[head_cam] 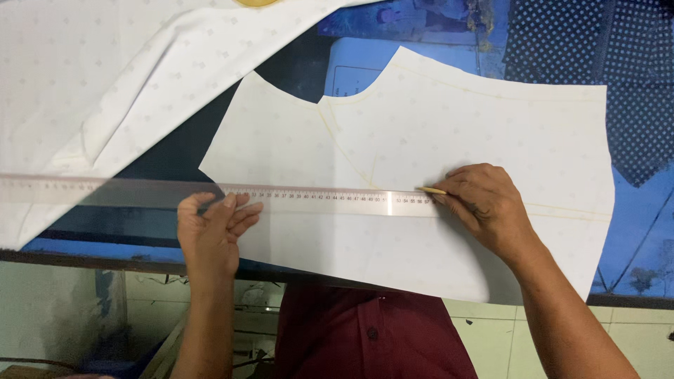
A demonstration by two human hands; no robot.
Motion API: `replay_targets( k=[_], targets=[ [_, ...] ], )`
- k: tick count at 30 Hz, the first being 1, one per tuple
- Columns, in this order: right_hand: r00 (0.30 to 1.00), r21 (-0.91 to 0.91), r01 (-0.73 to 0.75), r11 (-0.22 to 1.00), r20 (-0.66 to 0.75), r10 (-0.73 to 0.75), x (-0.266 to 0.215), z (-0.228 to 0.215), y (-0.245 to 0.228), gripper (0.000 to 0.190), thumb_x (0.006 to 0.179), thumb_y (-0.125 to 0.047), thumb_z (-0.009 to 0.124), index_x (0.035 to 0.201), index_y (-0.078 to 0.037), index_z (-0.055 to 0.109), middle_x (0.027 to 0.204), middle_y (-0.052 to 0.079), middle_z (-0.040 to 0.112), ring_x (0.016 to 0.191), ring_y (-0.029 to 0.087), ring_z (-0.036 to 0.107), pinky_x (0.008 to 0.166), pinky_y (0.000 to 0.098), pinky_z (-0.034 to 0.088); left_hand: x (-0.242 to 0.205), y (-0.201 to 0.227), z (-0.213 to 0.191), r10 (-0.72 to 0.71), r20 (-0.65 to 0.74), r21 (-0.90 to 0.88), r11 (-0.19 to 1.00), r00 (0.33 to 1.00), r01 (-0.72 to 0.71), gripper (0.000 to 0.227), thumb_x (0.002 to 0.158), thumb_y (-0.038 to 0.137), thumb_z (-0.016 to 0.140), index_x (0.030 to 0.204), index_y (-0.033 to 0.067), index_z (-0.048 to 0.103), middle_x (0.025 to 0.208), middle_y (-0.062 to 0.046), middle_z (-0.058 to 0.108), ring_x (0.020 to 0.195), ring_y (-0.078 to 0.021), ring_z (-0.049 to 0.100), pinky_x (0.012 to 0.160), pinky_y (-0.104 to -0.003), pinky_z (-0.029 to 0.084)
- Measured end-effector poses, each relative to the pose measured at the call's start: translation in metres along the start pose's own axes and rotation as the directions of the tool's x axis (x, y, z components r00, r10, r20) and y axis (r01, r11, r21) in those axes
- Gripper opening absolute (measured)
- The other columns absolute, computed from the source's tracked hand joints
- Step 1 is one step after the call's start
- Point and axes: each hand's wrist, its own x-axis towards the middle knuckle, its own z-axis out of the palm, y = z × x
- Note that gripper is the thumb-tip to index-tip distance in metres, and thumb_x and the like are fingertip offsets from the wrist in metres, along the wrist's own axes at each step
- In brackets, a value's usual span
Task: The person uses a ruler and a piece of tailor's chalk to trace lines onto a white fabric pattern on a blue table. The person marks multiple edges, then folds the fabric and smooths it out by hand.
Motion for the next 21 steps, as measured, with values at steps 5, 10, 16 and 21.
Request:
replay_targets(
  k=[5,10,16,21],
  targets=[
    [1.000,-0.012,-0.001,1.000,0.012,0.001,0.002,-0.001,-0.001,0.006,0.093,-0.014,0.079,0.098,-0.012,0.079,0.091,0.004,0.077,0.108,0.027,0.072,0.098,0.0427,0.050,0.005,0.009,0.010,0.029,0.032,0.041,0.999,0.999,-0.030,0.038,0.098,0.007,0.070,0.123,0.0084,0.041,0.100,-0.028,0.071,0.079,-0.0393,0.076,0.069,-0.053,0.068],
    [1.000,-0.006,0.022,1.000,0.018,-0.022,0.002,0.004,-0.001,0.009,0.092,-0.012,0.078,0.101,-0.013,0.080,0.090,0.002,0.077,0.107,0.026,0.072,0.098,0.0423,0.050,0.011,-0.001,0.007,0.052,0.023,0.057,0.997,0.998,-0.053,0.040,0.099,0.004,0.067,0.125,0.0049,0.036,0.098,-0.030,0.069,0.077,-0.0406,0.075,0.068,-0.055,0.067],
    [0.995,0.025,0.102,0.995,0.007,-0.102,0.016,0.018,-0.009,0.008,0.092,-0.011,0.078,0.099,-0.013,0.080,0.089,0.003,0.076,0.106,0.027,0.072,0.097,0.0423,0.051,0.006,0.000,0.009,0.077,0.000,0.084,0.994,0.997,-0.076,0.044,0.099,0.003,0.068,0.129,-0.0004,0.036,0.099,-0.034,0.070,0.075,-0.0417,0.075,0.066,-0.054,0.068],
    [0.995,0.022,0.099,0.995,0.008,-0.100,0.016,0.018,-0.013,0.006,0.092,-0.012,0.078,0.098,-0.012,0.079,0.088,0.003,0.076,0.104,0.028,0.072,0.095,0.0436,0.051,0.006,0.007,0.006,0.073,0.009,0.069,0.995,0.997,-0.073,0.048,0.096,0.004,0.071,0.128,-0.0014,0.036,0.099,-0.035,0.070,0.074,-0.0411,0.075,0.065,-0.054,0.069]
  ],
)
